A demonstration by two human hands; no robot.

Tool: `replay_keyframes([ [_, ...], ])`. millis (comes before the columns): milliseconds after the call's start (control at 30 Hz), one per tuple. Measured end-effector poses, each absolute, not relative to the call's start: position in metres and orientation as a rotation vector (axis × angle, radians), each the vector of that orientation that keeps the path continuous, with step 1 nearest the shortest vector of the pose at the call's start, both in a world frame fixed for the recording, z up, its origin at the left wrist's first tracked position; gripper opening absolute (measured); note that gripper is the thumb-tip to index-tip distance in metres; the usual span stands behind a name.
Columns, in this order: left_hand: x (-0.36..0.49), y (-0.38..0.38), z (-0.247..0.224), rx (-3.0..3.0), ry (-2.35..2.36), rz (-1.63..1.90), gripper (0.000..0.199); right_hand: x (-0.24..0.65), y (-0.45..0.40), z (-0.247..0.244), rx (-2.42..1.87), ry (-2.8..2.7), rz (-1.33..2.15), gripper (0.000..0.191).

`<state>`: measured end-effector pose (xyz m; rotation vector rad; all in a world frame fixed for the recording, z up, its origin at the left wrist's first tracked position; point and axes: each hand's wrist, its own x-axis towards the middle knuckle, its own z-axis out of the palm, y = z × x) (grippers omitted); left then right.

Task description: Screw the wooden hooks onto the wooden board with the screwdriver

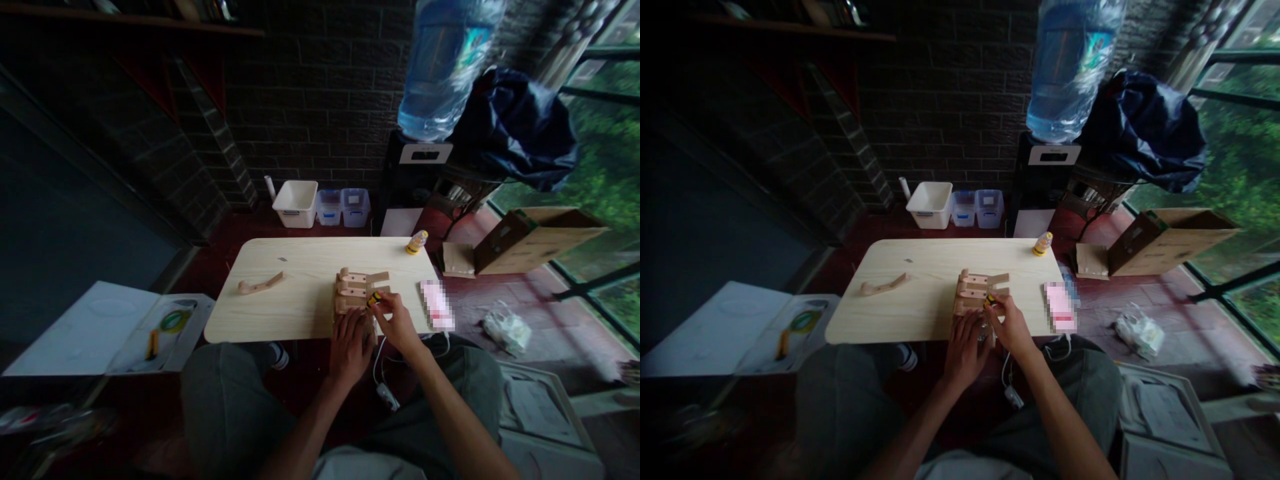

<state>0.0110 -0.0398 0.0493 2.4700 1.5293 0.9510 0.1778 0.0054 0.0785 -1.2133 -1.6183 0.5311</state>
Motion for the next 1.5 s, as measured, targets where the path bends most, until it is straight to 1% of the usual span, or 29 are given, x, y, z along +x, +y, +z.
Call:
replay_keyframes([
  [300,0.010,-0.040,0.047,2.453,1.517,0.957,0.049,0.183,0.004,0.099,-1.221,-1.704,0.577,0.028],
  [467,0.010,-0.040,0.047,2.455,1.529,0.961,0.051,0.179,0.005,0.090,-1.213,-1.655,0.583,0.026],
  [700,0.011,-0.038,0.046,2.464,1.548,0.978,0.055,0.173,0.011,0.079,-1.206,-1.629,0.604,0.033],
  [900,0.011,-0.039,0.045,2.443,1.533,0.977,0.048,0.173,0.012,0.077,-1.205,-1.565,0.620,0.033],
  [1067,0.011,-0.039,0.046,2.446,1.542,0.973,0.048,0.174,0.012,0.078,-1.159,-1.576,0.635,0.034],
  [1300,0.011,-0.039,0.049,2.448,1.547,0.979,0.049,0.177,0.009,0.085,-1.185,-1.641,0.651,0.031],
  [1500,0.012,-0.039,0.045,2.439,1.556,0.972,0.050,0.175,0.006,0.081,-1.195,-1.610,0.661,0.028],
])
